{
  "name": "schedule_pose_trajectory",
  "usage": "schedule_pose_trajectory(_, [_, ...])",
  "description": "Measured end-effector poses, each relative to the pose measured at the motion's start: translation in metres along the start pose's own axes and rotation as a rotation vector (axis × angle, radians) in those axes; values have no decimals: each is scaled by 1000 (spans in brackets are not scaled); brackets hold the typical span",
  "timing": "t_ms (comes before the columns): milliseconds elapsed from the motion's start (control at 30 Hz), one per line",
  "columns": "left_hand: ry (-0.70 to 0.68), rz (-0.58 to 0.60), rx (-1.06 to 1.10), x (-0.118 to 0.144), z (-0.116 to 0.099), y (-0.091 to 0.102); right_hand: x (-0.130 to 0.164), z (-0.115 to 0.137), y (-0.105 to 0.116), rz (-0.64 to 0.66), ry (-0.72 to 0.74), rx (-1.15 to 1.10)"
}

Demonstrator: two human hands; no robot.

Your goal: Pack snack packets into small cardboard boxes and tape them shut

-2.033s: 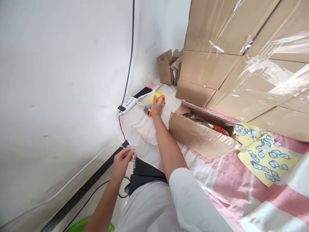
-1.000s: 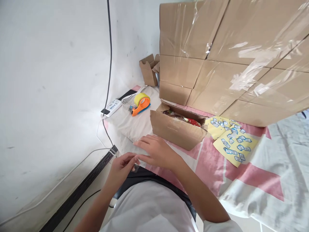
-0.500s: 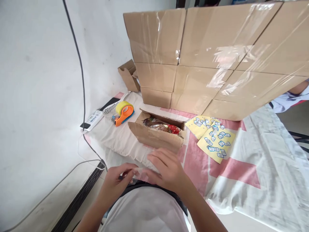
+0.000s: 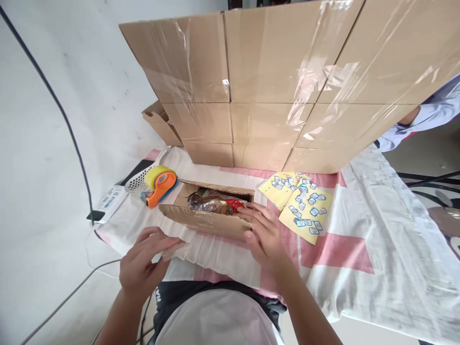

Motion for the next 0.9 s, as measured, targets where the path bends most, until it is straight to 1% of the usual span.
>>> schedule_pose_trajectory(67, [-27, 17, -21, -8, -2, -7, 6, -2, -2, -16, -22, 5])
schedule_pose_trajectory(200, [-74, 70, -37, -24, -5, -24, 10, -4, 4, -117, -82, 51])
schedule_pose_trajectory(333, [-142, 131, -39, -43, -3, -39, 5, 1, 8, -167, -3, 145])
schedule_pose_trajectory(467, [-136, 194, -15, -60, 8, -49, 4, -1, 9, -160, -6, 185])
schedule_pose_trajectory(600, [-82, 238, 41, -64, 24, -58, 8, -10, 1, -118, -92, 138])
schedule_pose_trajectory(700, [-54, 200, 74, -60, 37, -59, 5, -15, 2, -190, -161, 153])
schedule_pose_trajectory(733, [-49, 179, 89, -59, 41, -59, 1, -15, 1, -177, -154, 161])
schedule_pose_trajectory(767, [-46, 157, 103, -57, 44, -59, -3, -14, -2, -127, -126, 159])
schedule_pose_trajectory(867, [-19, 111, 121, -56, 48, -59, -14, -12, -12, 95, -24, 97])
schedule_pose_trajectory(900, [13, 98, 123, -56, 49, -58, -16, -12, -13, 125, -10, 82])
Point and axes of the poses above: each hand's wrist, its own x-axis away from the middle knuckle, its own y-axis out of the back of the hand, z = x × y, the point moved 6 cm from there along -x, towards the middle knuckle, and after that the axes turned 14 degrees about x, right-handed, at the moved point
